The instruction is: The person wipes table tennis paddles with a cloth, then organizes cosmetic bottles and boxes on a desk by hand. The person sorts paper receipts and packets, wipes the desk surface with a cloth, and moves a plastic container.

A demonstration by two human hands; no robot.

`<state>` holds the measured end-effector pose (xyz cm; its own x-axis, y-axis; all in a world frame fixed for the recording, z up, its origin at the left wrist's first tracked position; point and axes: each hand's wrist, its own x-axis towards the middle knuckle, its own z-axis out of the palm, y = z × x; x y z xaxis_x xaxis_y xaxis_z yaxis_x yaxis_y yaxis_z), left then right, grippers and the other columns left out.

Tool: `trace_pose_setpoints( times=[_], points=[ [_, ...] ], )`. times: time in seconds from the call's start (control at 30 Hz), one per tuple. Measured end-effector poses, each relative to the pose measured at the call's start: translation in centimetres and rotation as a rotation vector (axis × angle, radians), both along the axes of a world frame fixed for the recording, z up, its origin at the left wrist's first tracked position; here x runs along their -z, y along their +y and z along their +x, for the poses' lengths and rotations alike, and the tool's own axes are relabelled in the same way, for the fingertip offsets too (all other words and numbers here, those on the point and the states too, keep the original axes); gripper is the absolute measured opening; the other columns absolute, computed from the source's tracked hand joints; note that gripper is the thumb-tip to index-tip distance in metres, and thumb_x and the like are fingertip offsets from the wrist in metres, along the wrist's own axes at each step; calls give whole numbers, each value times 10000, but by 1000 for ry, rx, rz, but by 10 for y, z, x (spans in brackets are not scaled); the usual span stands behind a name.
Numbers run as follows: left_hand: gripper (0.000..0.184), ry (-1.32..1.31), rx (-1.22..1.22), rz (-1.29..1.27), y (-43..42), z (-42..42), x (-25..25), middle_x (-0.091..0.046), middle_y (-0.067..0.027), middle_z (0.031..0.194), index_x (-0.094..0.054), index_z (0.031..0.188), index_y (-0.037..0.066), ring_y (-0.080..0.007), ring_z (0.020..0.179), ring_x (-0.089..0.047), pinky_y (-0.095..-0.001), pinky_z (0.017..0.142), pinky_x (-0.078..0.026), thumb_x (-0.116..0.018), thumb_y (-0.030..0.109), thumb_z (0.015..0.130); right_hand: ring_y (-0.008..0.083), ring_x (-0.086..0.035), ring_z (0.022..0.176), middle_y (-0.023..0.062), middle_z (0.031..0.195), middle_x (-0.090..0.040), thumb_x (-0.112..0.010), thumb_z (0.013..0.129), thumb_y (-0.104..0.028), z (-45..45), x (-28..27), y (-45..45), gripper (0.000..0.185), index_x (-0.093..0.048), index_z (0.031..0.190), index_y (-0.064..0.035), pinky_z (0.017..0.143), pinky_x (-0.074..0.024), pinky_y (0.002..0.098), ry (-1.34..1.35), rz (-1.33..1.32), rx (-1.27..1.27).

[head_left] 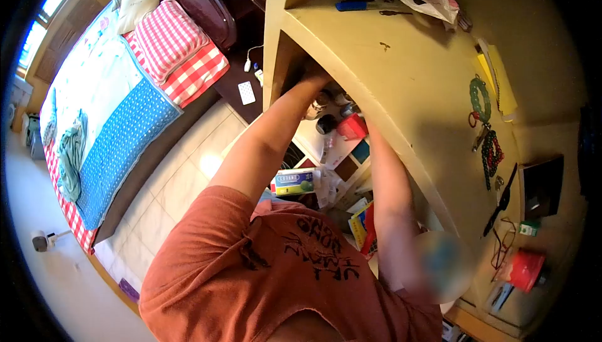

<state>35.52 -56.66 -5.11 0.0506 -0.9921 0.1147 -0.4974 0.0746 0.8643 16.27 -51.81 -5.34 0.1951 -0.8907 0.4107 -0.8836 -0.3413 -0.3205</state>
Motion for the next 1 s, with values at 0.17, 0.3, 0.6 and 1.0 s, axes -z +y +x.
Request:
trace_pose_setpoints(
  times=[0.17, 0.3, 0.6, 1.0],
  points=[
    [550, 10, 7, 4, 1, 1, -1, -621, -154, 1235, -588, 1227, 69, -312, 1106, -608, -417, 923, -482, -672, 408, 802, 238, -642, 876, 152, 1009, -680, -650, 817, -15, 18, 21, -34, 272, -619, 1085, 20, 796, -504, 336, 44, 76, -2],
    [552, 11, 1, -28, 5, 0, -1, -619, -153, 1242, -590, 1228, 72, -309, 1108, -608, -416, 925, -482, -670, 412, 802, 230, -641, 880, 153, 1018, -678, -651, 813, -9, 27, 41, -47, 292, -611, 1100, 25, 794, -505, 328, 84, 134, 18],
    [220, 100, -18, -370, 108, 29, -40, -673, -172, 910, -652, 1011, -3, -287, 812, -681, -357, 743, -547, -623, 108, 825, 212, -639, 890, 153, 1038, -672, -652, 803, 4, -41, -9, -20, 336, -591, 1132, 35, 788, -508, 309, -173, 76, 51],
    [800, 317, -87, 422, 192, 84, 172, -494, -198, 1314, -317, 1442, 45, -209, 873, -631, -315, 659, -533, -701, 7, 742, 227, -634, 950, 172, 1094, -657, -702, 773, -83, -106, 149, 157, 469, -561, 1205, 32, 838, -496, 332, -554, 450, 363]
  ],
)
